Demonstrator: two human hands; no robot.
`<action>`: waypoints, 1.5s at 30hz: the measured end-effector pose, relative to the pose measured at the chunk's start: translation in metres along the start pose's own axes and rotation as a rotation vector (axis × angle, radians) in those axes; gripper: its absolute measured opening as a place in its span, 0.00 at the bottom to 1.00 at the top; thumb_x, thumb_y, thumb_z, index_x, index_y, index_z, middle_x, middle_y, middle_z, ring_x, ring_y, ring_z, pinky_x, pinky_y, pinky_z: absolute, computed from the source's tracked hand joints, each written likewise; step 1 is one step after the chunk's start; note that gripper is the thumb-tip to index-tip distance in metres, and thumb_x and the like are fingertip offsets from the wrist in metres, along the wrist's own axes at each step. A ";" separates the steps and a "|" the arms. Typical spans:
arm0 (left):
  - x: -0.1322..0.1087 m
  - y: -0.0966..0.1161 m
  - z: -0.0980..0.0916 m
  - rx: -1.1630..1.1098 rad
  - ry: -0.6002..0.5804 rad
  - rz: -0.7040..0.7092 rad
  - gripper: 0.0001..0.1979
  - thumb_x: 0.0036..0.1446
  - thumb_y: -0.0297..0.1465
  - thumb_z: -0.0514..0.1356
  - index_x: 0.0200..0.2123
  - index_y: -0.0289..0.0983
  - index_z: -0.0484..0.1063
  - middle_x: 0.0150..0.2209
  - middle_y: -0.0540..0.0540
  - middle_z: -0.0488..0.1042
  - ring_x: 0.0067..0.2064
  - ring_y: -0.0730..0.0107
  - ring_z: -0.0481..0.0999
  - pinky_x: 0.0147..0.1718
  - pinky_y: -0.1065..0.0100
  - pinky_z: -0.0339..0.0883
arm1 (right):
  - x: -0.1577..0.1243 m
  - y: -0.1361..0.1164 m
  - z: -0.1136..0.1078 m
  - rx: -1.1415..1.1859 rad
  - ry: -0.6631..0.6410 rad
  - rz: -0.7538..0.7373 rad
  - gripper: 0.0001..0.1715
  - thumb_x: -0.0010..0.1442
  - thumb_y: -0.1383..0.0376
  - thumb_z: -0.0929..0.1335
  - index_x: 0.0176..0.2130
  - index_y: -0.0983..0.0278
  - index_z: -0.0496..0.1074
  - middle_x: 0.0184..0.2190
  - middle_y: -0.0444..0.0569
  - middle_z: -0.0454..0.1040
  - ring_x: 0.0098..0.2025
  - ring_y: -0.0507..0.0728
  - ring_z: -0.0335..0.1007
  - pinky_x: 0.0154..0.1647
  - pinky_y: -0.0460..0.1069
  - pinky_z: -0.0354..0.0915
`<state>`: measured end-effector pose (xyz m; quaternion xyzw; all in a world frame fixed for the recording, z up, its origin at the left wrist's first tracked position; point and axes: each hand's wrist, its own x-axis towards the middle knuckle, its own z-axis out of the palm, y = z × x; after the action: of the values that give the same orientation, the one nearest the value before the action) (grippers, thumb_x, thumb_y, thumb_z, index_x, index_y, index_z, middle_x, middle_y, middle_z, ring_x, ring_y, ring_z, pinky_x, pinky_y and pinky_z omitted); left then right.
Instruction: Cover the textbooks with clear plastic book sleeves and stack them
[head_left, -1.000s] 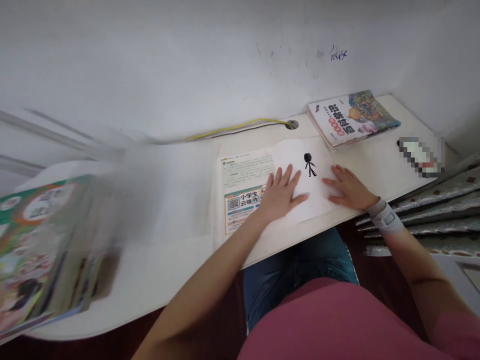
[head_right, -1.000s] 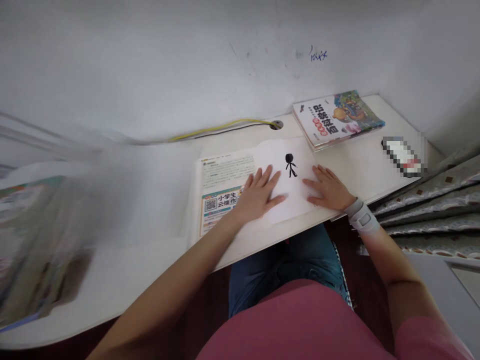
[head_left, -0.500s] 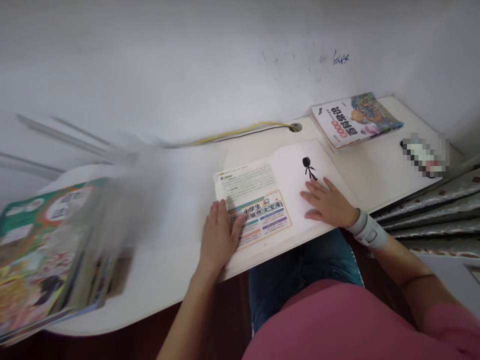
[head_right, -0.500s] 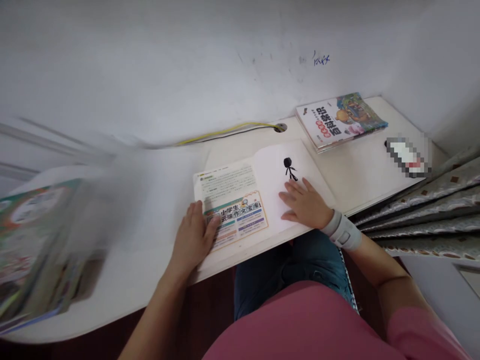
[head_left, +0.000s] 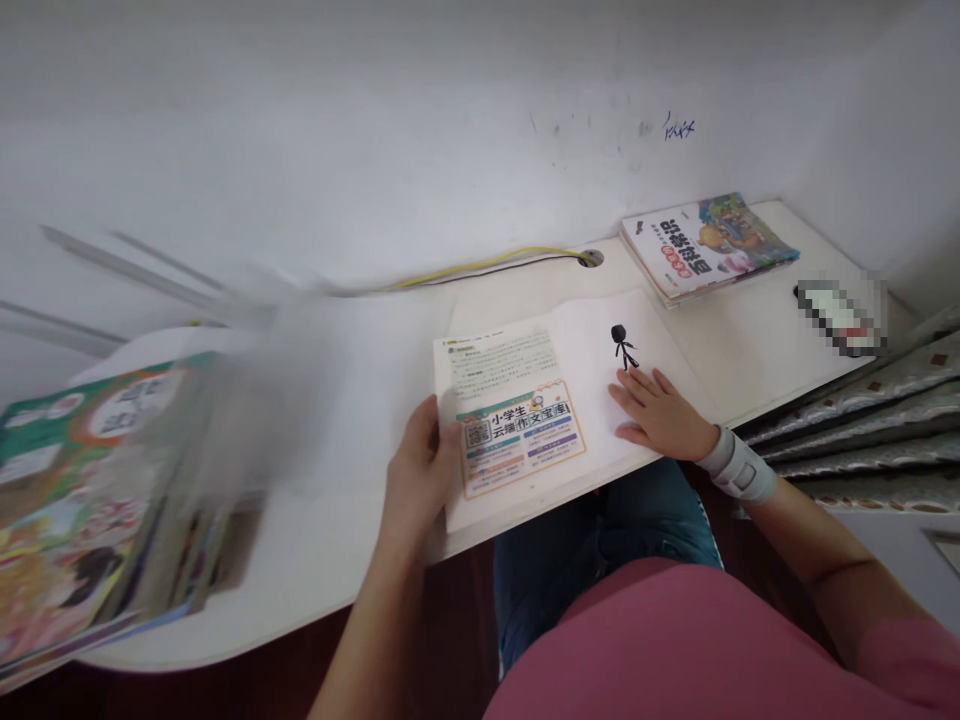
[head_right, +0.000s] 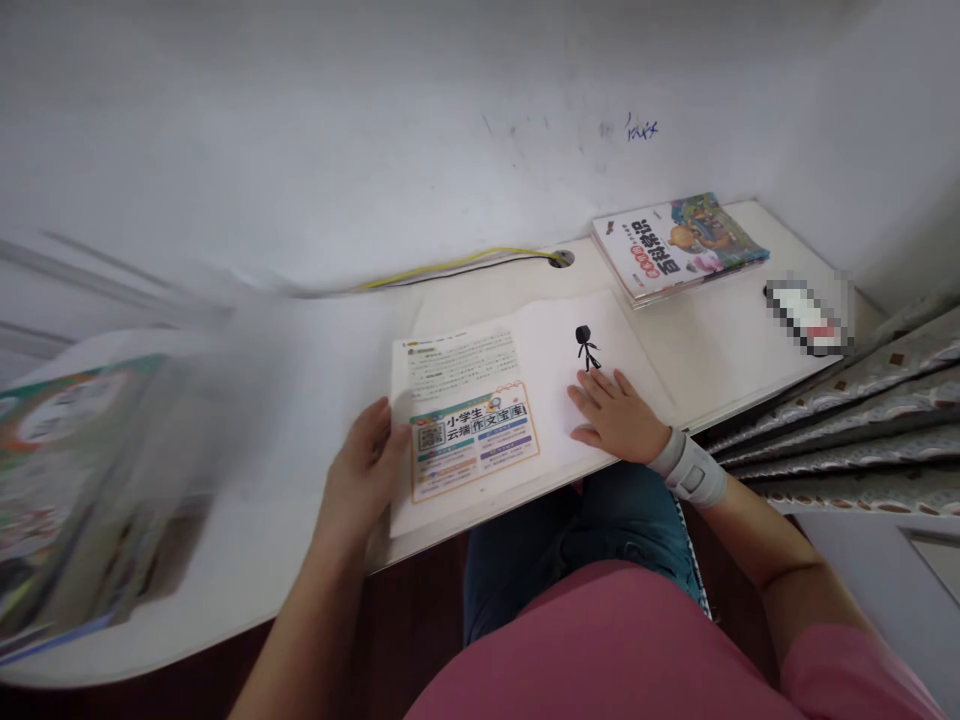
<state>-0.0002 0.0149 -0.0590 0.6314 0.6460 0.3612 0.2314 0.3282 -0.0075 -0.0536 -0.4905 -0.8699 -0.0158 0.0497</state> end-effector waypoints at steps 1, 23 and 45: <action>0.000 0.005 0.000 -0.130 0.023 -0.054 0.28 0.59 0.44 0.53 0.61 0.42 0.58 0.59 0.41 0.67 0.58 0.54 0.69 0.56 0.51 0.64 | 0.000 0.000 0.000 0.006 -0.006 0.003 0.35 0.65 0.51 0.58 0.63 0.70 0.58 0.65 0.62 0.55 0.66 0.67 0.50 0.64 0.65 0.50; -0.008 0.102 -0.005 -0.392 -0.166 0.232 0.35 0.61 0.52 0.46 0.68 0.46 0.44 0.67 0.42 0.53 0.68 0.57 0.50 0.64 0.50 0.45 | 0.044 -0.123 -0.004 0.483 0.263 -0.132 0.52 0.57 0.55 0.68 0.66 0.78 0.43 0.67 0.69 0.45 0.70 0.67 0.36 0.67 0.63 0.47; -0.041 0.032 0.035 0.691 -0.237 0.406 0.31 0.63 0.48 0.45 0.63 0.36 0.59 0.65 0.36 0.55 0.67 0.46 0.52 0.60 0.43 0.52 | -0.059 0.017 -0.007 0.309 0.366 0.724 0.34 0.58 0.55 0.64 0.60 0.67 0.62 0.35 0.54 0.78 0.30 0.57 0.73 0.30 0.50 0.65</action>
<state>0.0509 -0.0210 -0.0630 0.8237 0.5604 0.0864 0.0026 0.3739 -0.0497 -0.0533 -0.7398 -0.6109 0.0464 0.2782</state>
